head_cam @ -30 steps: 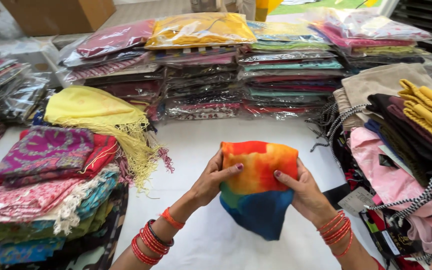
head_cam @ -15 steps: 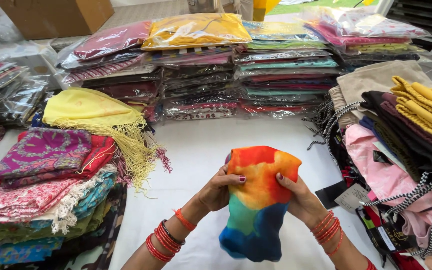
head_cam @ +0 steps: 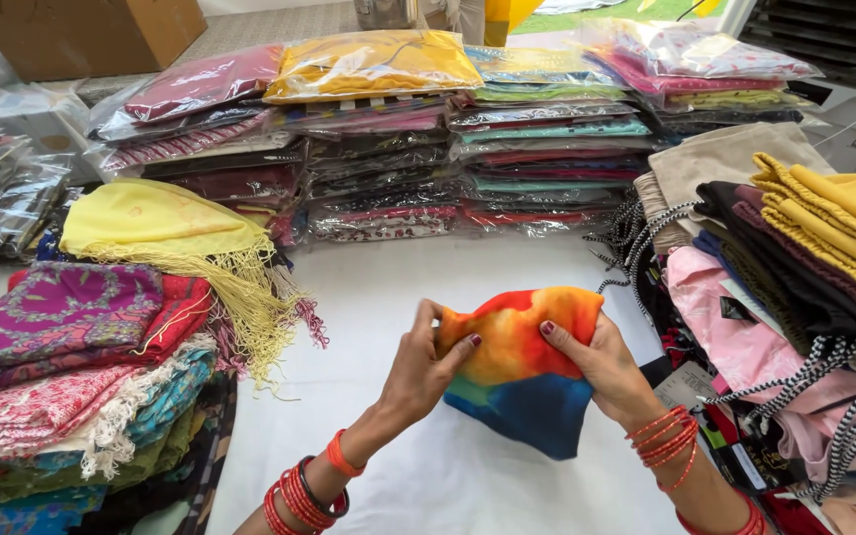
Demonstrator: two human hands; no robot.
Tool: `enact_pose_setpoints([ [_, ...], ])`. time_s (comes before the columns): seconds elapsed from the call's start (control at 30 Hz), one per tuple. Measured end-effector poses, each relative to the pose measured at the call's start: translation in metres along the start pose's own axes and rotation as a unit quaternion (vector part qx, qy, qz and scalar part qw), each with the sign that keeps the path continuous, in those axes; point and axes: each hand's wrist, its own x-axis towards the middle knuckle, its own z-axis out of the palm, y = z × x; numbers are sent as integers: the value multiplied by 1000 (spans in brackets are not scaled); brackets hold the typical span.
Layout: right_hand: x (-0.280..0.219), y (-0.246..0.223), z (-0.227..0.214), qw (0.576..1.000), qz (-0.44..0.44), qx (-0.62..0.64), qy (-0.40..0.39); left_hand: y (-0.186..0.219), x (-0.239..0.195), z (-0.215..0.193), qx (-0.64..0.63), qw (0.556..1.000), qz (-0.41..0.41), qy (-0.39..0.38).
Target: The person folds a colorful tie-dye scarf, a small patterned cloth, and a purple patterned scarf on a white table. The person unfolds each item to display its pattern before folding it neatly and placing it on a stack.
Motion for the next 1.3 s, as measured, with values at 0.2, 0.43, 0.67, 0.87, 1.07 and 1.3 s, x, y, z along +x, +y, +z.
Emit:
enact_pose_setpoints([
  [0.2, -26, -14, -2, 998, 45, 16, -41, -30, -17, 8, -258, 936, 239, -19],
  [0.43, -50, -30, 4, 992, 85, 72, -55, -17, -44, 6, -419, 847, 227, -234],
  [0.67, -54, -24, -3, 993, 82, -13, -89, -38, -27, 35, -459, 864, 174, -110],
  [0.87, -72, -21, -14, 984, 76, -95, -131, -38, -54, 35, -387, 894, 214, -76],
  [1.07, -100, -42, -16, 976, 113, -76, -169, -21, -97, 32, -456, 847, 150, -229],
  [1.3, 16, 49, -42, 973, 212, -4, -94, -101, 42, 62, -560, 809, -23, -176],
])
